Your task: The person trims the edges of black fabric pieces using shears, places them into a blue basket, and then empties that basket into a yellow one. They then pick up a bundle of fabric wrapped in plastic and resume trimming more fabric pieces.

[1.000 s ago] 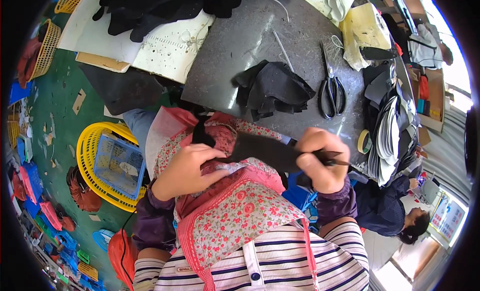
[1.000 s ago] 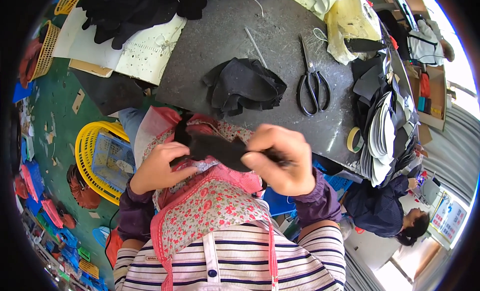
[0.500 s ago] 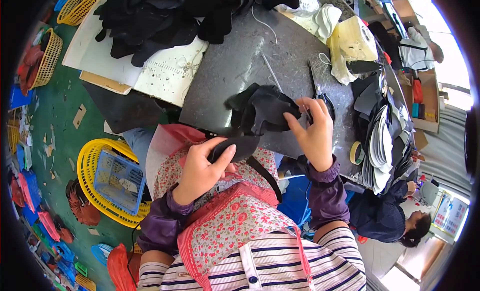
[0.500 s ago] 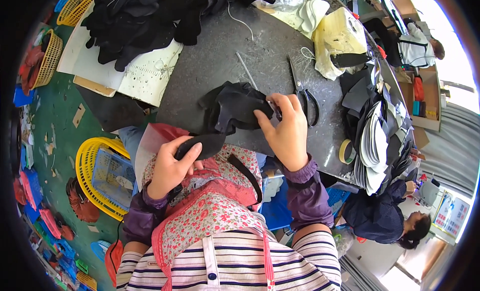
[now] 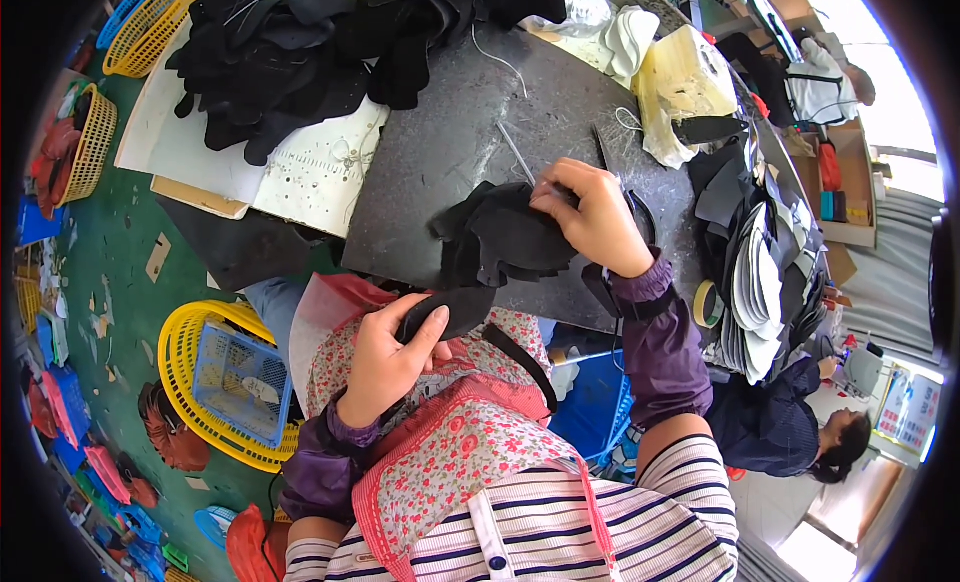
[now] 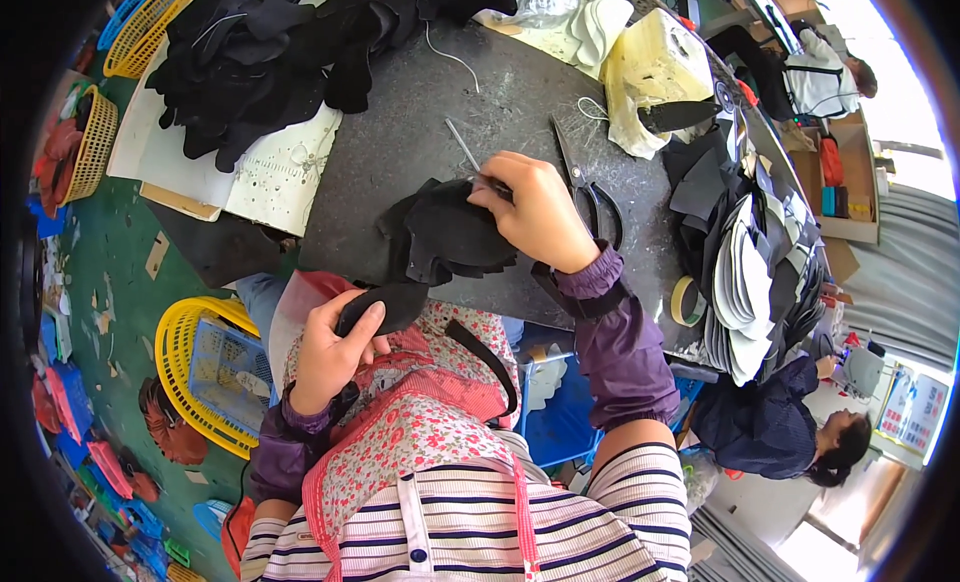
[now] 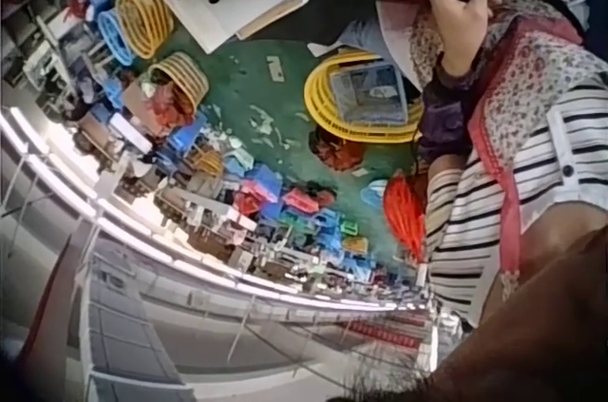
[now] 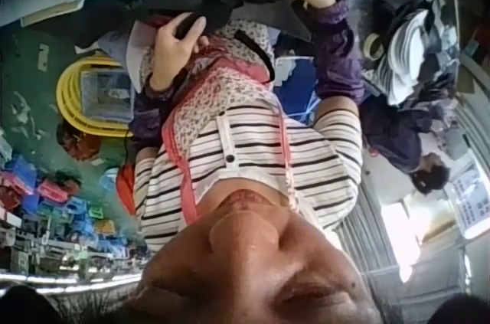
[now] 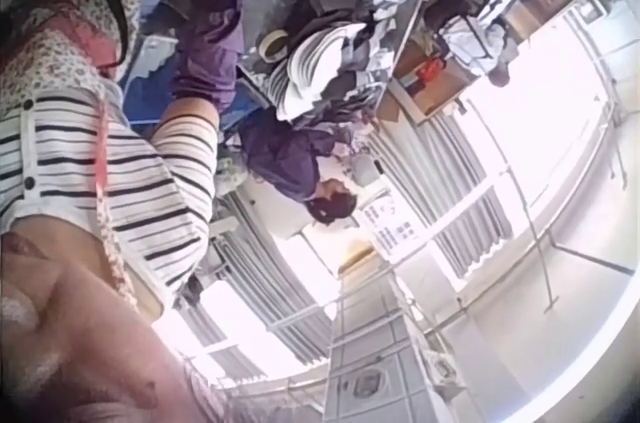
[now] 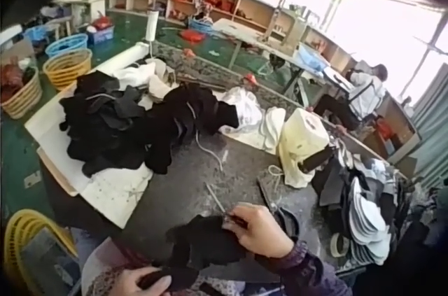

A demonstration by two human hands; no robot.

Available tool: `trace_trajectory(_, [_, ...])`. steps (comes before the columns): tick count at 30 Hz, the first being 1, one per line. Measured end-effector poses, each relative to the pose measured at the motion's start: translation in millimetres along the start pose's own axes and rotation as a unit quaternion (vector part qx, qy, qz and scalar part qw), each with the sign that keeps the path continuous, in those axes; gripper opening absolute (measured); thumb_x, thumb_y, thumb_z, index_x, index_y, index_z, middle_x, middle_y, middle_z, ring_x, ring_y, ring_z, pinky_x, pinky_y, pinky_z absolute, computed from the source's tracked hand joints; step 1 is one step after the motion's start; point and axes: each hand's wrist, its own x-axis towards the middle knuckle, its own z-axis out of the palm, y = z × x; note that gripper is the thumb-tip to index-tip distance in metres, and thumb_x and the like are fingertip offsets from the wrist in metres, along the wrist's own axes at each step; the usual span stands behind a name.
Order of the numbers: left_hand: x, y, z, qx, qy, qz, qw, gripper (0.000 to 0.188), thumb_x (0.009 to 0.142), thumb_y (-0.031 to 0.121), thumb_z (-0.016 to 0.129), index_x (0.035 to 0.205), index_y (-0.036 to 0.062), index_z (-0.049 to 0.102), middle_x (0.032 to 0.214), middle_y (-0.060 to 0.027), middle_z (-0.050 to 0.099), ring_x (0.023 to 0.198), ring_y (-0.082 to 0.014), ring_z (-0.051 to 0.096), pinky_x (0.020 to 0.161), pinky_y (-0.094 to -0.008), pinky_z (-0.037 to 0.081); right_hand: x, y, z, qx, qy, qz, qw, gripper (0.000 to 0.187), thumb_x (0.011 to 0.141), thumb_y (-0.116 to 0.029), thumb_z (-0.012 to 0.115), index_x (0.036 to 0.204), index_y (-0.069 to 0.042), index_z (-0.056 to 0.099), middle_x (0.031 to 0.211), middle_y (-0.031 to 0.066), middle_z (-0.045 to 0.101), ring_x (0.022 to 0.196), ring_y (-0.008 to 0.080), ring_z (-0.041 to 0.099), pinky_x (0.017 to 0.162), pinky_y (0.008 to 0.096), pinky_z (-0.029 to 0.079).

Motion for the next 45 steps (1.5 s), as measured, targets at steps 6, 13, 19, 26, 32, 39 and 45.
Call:
trace_trajectory(6, [2.3,1.0,-0.6,-0.001,0.010,0.000,1.000,0.020,0.089,0.018,0.059,0.095,-0.0015,0.062,0.061,-0.0039,0.062,0.047,-0.0037,0.051,0.044,-0.0190,0.039,-24.4,3.2,-19.5,0.084,0.247,0.100,0.960,0.002,0.085,0.000,0.054,0.084,0.001,0.054,0.074,0.0030,0.058,0.068,0.0068,0.052,0.061,0.0207,0.040])
trace_trajectory(13, [-3.5,0.0,0.1,-0.001,0.015,0.008,1.000,0.020,0.090,0.018,0.057,0.094,-0.0017,0.060,0.064,-0.0043,0.061,0.052,-0.0064,0.054,0.048,-0.0199,0.040,-121.7,-38.7,-44.5,-0.080,-0.220,0.051,0.971,0.010,0.079,-0.003,0.061,0.089,-0.001,0.057,0.074,0.0071,0.059,0.066,0.0132,0.056,0.058,0.0232,0.041])
trace_trajectory(19, [-6.7,-0.9,1.8,0.011,0.036,0.009,0.999,0.018,0.089,0.016,0.059,0.094,-0.0017,0.061,0.064,-0.0044,0.062,0.054,-0.0072,0.057,0.049,-0.0201,0.042,-122.0,-50.4,1.5,0.219,-0.184,0.209,0.935,0.022,0.091,-0.022,0.055,0.093,0.000,0.058,0.070,0.0017,0.054,0.061,0.0094,0.049,0.055,0.0250,0.040])
trace_trajectory(26, [-7.0,2.1,2.9,0.097,0.060,0.087,0.990,0.015,0.086,0.012,0.061,0.090,-0.0022,0.061,0.062,-0.0068,0.063,0.056,-0.0094,0.061,0.050,-0.0226,0.046,-62.9,-62.9,18.7,0.233,-0.179,0.218,0.931,0.033,0.094,-0.029,0.050,0.090,0.002,0.062,0.065,0.0069,0.054,0.059,0.0106,0.047,0.055,0.0279,0.041])
trace_trajectory(32, [-7.2,2.4,2.2,0.117,0.046,0.096,0.987,0.014,0.086,0.011,0.061,0.091,-0.0025,0.061,0.062,-0.0054,0.063,0.056,-0.0075,0.059,0.050,-0.0220,0.043,-49.0,-60.0,22.7,0.232,-0.188,0.185,0.936,0.036,0.092,-0.028,0.053,0.082,0.004,0.063,0.057,0.0113,0.054,0.051,0.0135,0.048,0.051,0.0312,0.041])
trace_trajectory(39, [-6.2,2.2,-0.1,0.120,0.035,0.104,0.987,0.014,0.086,0.010,0.060,0.092,-0.0028,0.061,0.063,-0.0048,0.063,0.056,-0.0070,0.059,0.051,-0.0217,0.043,-42.0,-62.3,20.3,0.192,-0.209,0.192,0.939,0.033,0.089,-0.028,0.057,0.082,0.004,0.064,0.058,0.0132,0.057,0.048,0.0172,0.052,0.050,0.0321,0.042])
trace_trajectory(45, [-6.7,1.0,0.5,0.115,0.040,0.110,0.986,0.013,0.085,0.009,0.060,0.091,-0.0028,0.061,0.063,-0.0053,0.063,0.057,-0.0079,0.060,0.052,-0.0223,0.045,-39.8,-66.5,16.6,0.174,-0.236,0.221,0.930,0.030,0.091,-0.027,0.057,0.091,0.002,0.064,0.069,0.0022,0.060,0.055,0.0045,0.051,0.043,0.0214,0.043])
